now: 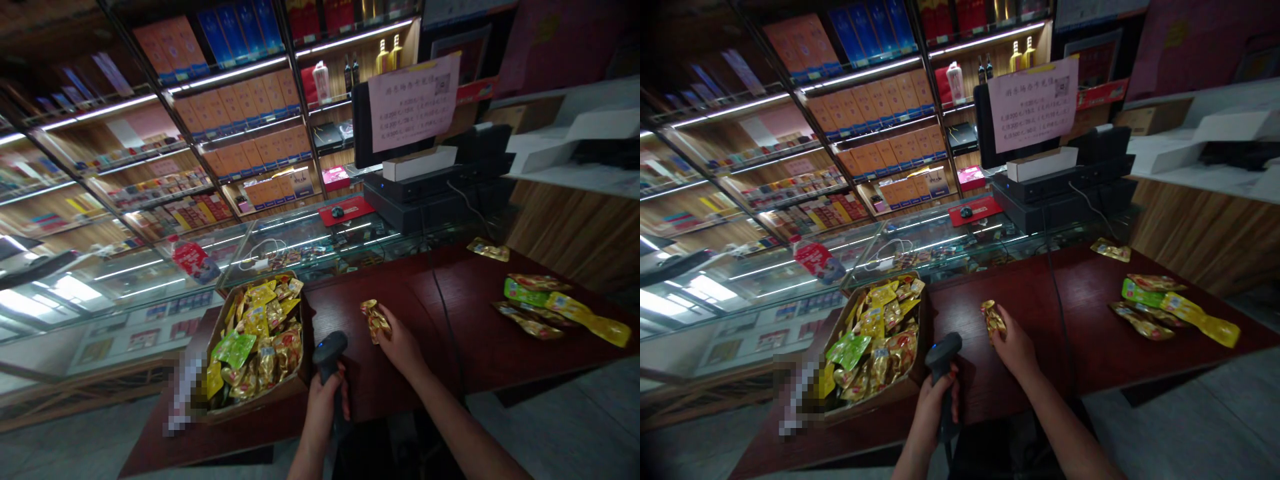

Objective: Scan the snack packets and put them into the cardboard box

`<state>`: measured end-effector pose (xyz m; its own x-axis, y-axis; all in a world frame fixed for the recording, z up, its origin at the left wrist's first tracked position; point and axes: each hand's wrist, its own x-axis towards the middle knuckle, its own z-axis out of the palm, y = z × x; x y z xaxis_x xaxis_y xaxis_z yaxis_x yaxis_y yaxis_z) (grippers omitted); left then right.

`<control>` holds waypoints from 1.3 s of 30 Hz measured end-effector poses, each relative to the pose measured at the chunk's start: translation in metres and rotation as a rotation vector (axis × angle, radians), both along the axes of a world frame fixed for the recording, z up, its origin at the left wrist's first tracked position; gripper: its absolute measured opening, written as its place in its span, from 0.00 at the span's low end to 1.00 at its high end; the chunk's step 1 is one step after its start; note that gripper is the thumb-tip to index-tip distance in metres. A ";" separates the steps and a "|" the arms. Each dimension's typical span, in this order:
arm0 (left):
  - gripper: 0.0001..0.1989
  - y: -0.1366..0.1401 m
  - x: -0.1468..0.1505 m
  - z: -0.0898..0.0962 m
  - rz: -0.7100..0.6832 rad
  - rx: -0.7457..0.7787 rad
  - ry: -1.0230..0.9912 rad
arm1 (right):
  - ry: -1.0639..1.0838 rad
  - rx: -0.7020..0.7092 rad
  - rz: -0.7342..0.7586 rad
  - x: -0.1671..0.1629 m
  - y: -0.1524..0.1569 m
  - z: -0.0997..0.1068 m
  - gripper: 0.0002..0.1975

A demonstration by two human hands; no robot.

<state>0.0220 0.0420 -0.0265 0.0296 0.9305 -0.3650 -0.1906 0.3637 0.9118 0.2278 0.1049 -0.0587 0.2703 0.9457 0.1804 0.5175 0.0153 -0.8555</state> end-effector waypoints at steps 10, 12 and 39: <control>0.21 -0.002 0.001 0.003 -0.031 0.012 0.004 | -0.266 0.124 -0.075 -0.004 -0.006 0.003 0.26; 0.22 -0.001 0.000 -0.002 -0.020 0.015 0.007 | -0.390 0.189 -0.148 -0.006 -0.008 0.005 0.24; 0.22 -0.001 0.003 -0.007 -0.058 -0.016 0.060 | -0.235 0.172 0.080 -0.005 -0.008 0.002 0.22</control>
<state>0.0247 0.0410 -0.0336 0.0606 0.9218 -0.3830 -0.1137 0.3875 0.9148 0.2229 0.0974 -0.0564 0.1282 0.9123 0.3888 0.6923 0.1984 -0.6938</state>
